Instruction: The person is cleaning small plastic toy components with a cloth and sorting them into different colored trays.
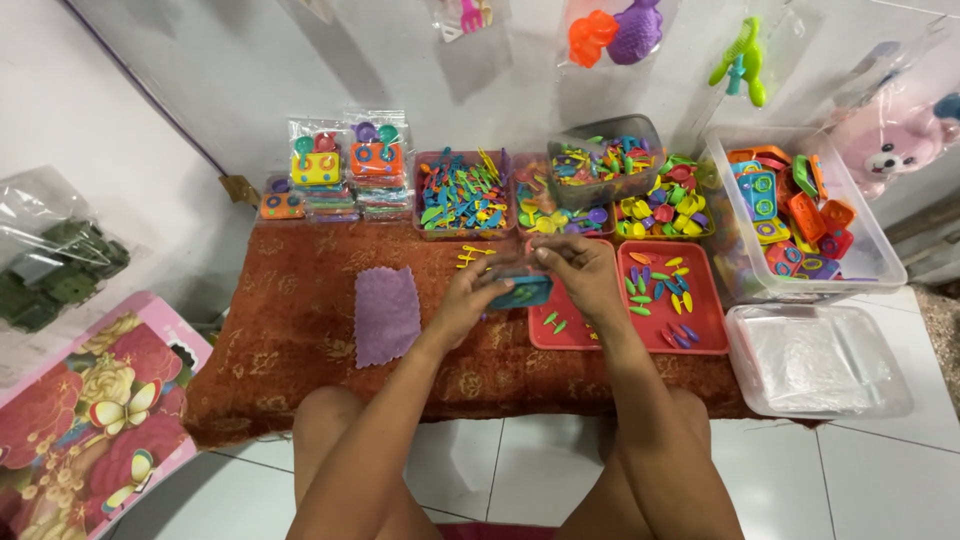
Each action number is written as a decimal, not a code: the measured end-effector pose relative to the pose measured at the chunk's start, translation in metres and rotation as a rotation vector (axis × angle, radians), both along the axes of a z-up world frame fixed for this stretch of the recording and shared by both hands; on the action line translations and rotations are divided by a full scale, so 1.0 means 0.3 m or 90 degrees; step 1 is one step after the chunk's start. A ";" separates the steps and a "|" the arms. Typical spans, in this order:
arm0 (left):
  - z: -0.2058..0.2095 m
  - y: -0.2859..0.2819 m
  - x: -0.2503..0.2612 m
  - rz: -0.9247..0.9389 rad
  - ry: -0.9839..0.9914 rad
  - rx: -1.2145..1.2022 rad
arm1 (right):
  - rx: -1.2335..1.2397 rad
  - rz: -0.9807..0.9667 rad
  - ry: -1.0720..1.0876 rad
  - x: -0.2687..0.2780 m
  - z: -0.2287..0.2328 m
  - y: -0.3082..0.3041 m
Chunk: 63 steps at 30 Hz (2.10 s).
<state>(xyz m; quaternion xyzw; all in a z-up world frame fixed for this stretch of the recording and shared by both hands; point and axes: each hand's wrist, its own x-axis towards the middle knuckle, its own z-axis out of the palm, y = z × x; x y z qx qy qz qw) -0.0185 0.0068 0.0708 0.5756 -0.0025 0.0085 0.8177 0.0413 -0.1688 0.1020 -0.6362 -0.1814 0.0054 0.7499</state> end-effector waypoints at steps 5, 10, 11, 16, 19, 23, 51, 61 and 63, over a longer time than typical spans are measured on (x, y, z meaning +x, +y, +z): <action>0.026 0.011 -0.006 0.014 -0.075 0.018 | -0.037 0.040 -0.002 0.005 -0.060 0.020; -0.037 0.104 0.057 0.254 -0.014 -0.006 | -0.159 0.003 -0.020 0.068 -0.142 0.016; -0.011 0.117 0.052 0.258 -0.009 -0.008 | -0.162 0.008 -0.016 0.075 -0.167 0.005; 0.041 0.199 0.038 0.353 -0.012 0.018 | -0.582 0.078 -0.198 0.041 -0.224 0.051; 0.066 0.209 0.028 0.328 -0.021 -0.043 | -0.693 0.190 -0.250 -0.047 -0.272 0.150; 0.007 0.246 0.057 0.321 -0.011 -0.107 | -0.791 0.184 -0.462 -0.051 -0.502 0.225; 0.034 0.199 0.025 0.239 0.061 -0.056 | -0.537 0.101 -0.307 -0.033 -0.220 0.125; -0.107 0.143 0.056 0.144 0.114 0.011 | -0.006 -0.079 -0.075 0.103 -0.087 -0.081; -0.058 0.093 0.032 0.123 0.120 0.022 | 0.026 -0.094 -0.087 0.088 -0.045 -0.115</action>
